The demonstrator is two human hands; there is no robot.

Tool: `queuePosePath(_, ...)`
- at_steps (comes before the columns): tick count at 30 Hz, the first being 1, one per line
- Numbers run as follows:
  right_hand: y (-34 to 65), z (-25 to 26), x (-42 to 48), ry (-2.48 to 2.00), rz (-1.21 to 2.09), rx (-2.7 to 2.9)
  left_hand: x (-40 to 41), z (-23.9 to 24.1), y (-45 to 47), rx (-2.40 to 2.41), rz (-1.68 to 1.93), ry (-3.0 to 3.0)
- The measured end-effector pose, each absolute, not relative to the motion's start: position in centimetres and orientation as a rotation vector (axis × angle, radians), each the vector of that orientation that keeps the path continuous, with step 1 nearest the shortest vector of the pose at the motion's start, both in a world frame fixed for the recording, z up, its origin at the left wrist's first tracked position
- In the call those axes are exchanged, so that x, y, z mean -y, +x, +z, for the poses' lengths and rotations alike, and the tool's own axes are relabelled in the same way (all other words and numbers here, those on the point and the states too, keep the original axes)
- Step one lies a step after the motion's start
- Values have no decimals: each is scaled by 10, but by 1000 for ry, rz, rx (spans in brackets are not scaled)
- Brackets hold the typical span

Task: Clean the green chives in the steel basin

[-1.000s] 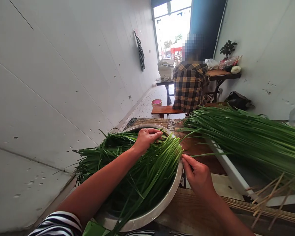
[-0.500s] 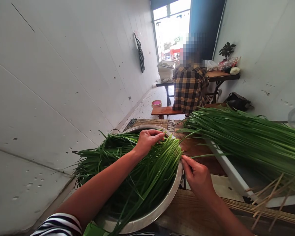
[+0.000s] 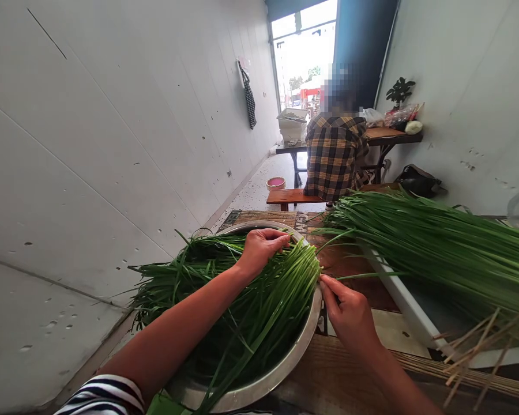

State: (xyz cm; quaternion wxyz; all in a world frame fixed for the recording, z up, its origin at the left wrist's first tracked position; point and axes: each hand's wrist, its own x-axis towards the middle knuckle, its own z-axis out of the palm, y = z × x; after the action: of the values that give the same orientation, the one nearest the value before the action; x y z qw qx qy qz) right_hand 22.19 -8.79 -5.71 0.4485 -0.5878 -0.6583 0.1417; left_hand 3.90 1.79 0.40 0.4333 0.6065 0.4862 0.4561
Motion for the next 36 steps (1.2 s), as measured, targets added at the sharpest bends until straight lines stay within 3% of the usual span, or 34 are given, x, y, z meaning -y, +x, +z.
queuePosePath(36, 221, -57, 88, -1458, 348, 1624, -18, 1, 42, -1262, 1125, 1608)
